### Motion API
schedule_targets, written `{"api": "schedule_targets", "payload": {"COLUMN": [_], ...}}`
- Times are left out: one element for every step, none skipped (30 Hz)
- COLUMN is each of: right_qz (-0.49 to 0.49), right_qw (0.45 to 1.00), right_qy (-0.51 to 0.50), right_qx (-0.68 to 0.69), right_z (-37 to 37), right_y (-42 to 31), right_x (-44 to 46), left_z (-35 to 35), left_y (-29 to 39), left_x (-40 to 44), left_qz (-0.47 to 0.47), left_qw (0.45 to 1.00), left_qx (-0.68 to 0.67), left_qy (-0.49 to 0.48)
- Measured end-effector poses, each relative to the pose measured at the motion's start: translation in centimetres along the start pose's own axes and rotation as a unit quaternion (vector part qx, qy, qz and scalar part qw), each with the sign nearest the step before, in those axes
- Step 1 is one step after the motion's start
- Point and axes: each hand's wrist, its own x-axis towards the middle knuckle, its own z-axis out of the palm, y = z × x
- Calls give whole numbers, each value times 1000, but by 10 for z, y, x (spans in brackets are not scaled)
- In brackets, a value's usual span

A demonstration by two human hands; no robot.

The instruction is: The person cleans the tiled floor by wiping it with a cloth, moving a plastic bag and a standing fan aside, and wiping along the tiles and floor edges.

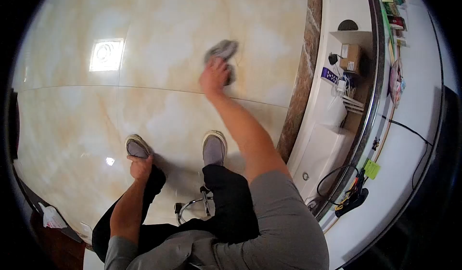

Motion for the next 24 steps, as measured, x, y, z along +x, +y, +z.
{"api": "schedule_targets", "payload": {"right_qz": [-48, -106, -168, -173, -167, -160, -137, -75, -17, 81, 142, 131, 119, 114, 21, 25, 28, 29, -127, -102, -124, -183, -238, -255], "right_qw": [997, 978, 939, 904, 901, 896, 913, 919, 951, 954, 969, 980, 983, 984, 983, 991, 996, 999, 978, 992, 991, 977, 953, 922], "right_qy": [-15, -28, -39, -40, -16, 8, 75, 71, 71, 80, 39, -32, -101, -100, -183, -134, -83, -34, 133, 73, -8, -9, -26, -48], "right_qx": [54, 179, 299, 389, 401, 413, 378, 381, 300, 277, 199, 147, 94, 96, -22, -12, -1, 11, -100, 1, 56, 105, 186, 288], "right_z": [-5, -10, -15, -2, 5, 4, -10, -15, -17, -7, -5, 2, 8, -5, -30, -12, 6, 24, 72, 59, 16, 0, -10, -8], "right_y": [-24, -38, -50, -55, -47, -27, -6, 25, 60, 93, 122, 152, 165, 141, 105, 70, 36, 2, -39, -111, -175, -223, -257, -291], "right_x": [-7, -17, -18, -15, -9, 0, 6, 14, 22, 26, 29, 31, 34, 39, 40, 39, 38, 38, 33, 17, -3, -16, -21, -23], "left_z": [-3, -6, -8, -7, -5, -4, -9, -16, -20, -17, -15, -16, -18, -20, -21, -21, -21, -21, -22, -23, -22, -19, -24, -31], "left_y": [-2, -2, -1, -1, -4, -8, -9, -6, -4, -7, -7, -6, -7, -7, -6, -4, -4, -5, -6, -4, -3, -4, -4, -3], "left_x": [-1, -4, -3, -3, -4, -4, -4, -4, -6, -8, -7, -4, -3, -2, -3, -2, -2, -2, -2, -2, -2, -1, 0, -2], "left_qz": [-4, -10, -18, -30, -16, -1, -14, -20, -24, -31, -24, -15, -18, -22, -26, -31, -28, -25, -29, -28, -29, -25, -28, -34], "left_qw": [1000, 1000, 999, 999, 999, 999, 998, 997, 995, 994, 994, 995, 994, 994, 993, 993, 993, 993, 994, 993, 993, 993, 994, 993], "left_qx": [-4, -14, -29, -41, -41, -40, -50, -61, -71, -80, -85, -89, -93, -88, -80, -80, -79, -77, -73, -71, -70, -62, -58, -63], "left_qy": [6, -5, -14, -8, -22, -35, -34, -47, -63, -67, -60, -51, -48, -62, -78, -79, -80, -82, -82, -86, -89, -95, -90, -93]}}
